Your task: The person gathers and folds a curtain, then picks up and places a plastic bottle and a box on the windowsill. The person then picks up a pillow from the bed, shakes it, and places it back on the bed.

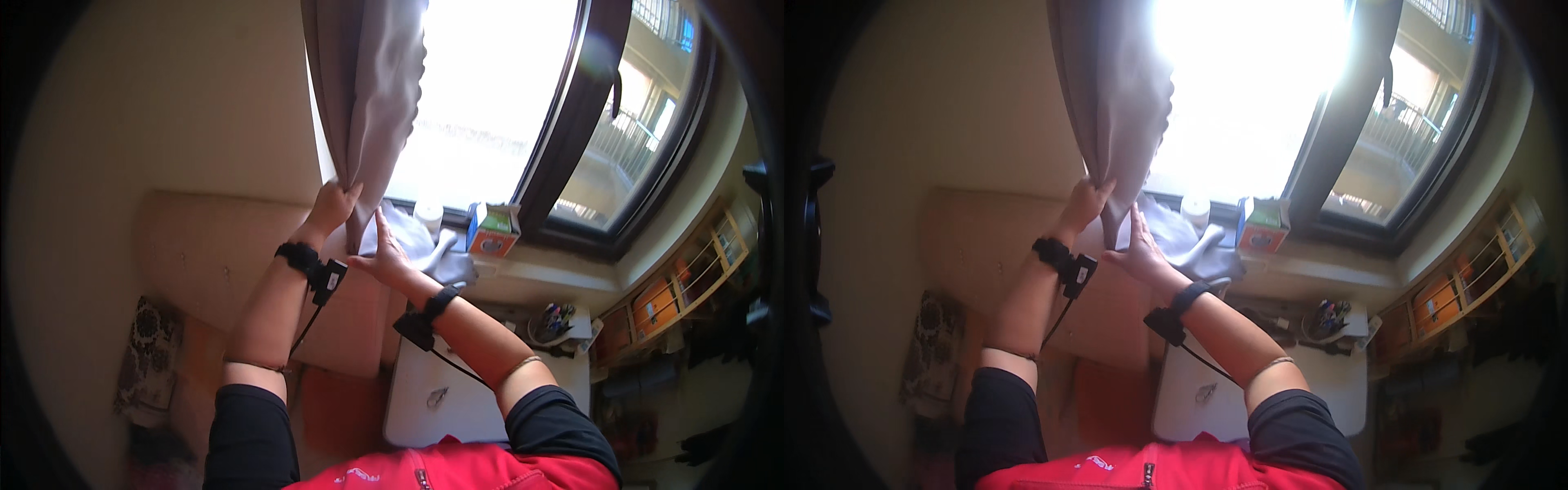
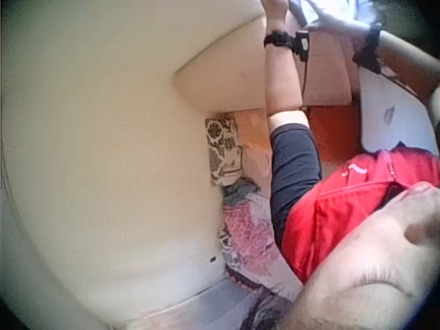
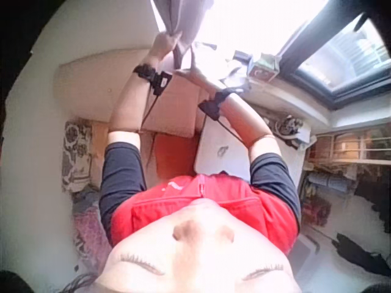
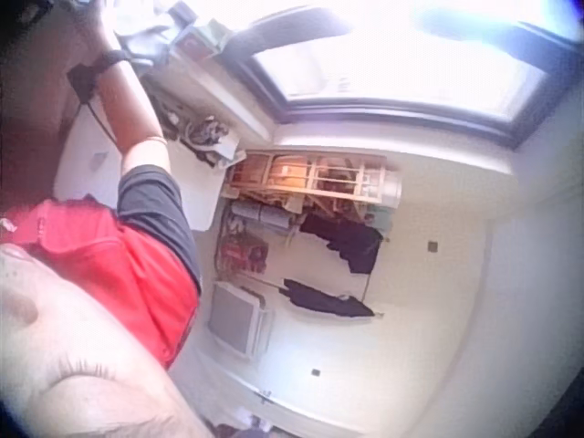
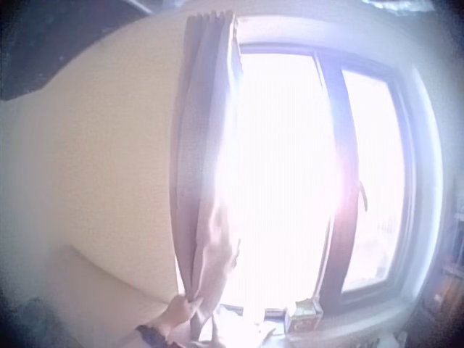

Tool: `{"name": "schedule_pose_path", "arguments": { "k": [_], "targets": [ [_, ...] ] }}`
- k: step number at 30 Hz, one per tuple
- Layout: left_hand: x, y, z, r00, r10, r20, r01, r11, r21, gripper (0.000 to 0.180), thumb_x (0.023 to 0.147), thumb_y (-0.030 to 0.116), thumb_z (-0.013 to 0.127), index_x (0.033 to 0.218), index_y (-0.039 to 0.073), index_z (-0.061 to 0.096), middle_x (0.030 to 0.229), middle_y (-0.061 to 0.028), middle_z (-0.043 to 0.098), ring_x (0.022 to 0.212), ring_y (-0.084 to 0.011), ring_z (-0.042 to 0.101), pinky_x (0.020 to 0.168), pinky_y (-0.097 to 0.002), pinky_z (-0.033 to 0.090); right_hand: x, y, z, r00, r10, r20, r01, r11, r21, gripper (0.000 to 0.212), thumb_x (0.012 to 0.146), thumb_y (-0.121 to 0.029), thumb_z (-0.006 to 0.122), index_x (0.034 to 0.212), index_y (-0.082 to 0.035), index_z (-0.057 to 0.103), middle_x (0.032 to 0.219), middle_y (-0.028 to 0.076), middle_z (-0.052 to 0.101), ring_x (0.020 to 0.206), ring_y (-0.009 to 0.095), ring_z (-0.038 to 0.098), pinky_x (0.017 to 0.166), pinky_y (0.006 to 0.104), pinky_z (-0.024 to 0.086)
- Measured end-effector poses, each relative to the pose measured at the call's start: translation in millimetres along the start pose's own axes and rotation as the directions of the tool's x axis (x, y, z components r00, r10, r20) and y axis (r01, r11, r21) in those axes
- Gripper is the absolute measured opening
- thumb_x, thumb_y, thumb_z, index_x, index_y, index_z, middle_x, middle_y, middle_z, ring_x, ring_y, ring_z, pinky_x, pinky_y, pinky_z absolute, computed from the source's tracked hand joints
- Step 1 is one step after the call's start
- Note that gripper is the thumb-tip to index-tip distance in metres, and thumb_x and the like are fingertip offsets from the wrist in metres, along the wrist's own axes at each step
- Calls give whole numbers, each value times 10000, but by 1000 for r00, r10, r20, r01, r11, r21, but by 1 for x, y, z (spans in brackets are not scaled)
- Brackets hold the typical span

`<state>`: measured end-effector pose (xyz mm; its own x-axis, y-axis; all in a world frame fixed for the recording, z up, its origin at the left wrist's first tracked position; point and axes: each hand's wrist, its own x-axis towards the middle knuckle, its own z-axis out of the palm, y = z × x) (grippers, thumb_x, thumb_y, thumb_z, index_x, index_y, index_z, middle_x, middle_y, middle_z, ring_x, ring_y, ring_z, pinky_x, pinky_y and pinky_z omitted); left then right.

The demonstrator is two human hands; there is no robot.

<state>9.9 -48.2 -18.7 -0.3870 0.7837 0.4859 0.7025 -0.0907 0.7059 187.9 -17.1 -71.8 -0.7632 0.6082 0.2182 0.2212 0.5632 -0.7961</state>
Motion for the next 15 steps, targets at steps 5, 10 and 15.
{"name": "schedule_pose_path", "arguments": {
  "k": [5, 10, 15],
  "targets": [
    [-15, 31, 19, 995, -13, 98, 36, 970, -241, 316, 920, 225, 612, 1050, -58, 666, 886, -158, 704, 847, -235, 672, 748, -352, 519, 42, 38, 51, 898, 61, -436, 0, 990, 139, 1252, 732, -326, 837, 1551, -106, -85, 1487, 332, 310, 1375, 461, 354, 1121, 467, 348],
    [-16, 60, 32, 992, 119, 34, -107, 961, -255, 330, 883, 239, 631, 1045, -43, 684, 887, -252, 702, 852, -356, 706, 735, -388, 532, 59, 42, -20, 958, 142, -249, -209, 942, -264, 363, 941, -263, 560, 1251, -75, 566, 1181, 166, 658, 1024, 305, 677, 888, 450, 506],
    [-1, 63, 37, 993, -61, 104, 92, 941, -326, 371, 898, 266, 653, 1092, -48, 680, 859, -188, 707, 809, -259, 708, 712, -356, 547, 58, 54, -108, 947, -75, -311, -69, 902, -427, 367, 887, -136, 530, 1244, -69, 581, 1032, 240, 688, 994, 452, 640, 888, 503, 504]
  ]
}}
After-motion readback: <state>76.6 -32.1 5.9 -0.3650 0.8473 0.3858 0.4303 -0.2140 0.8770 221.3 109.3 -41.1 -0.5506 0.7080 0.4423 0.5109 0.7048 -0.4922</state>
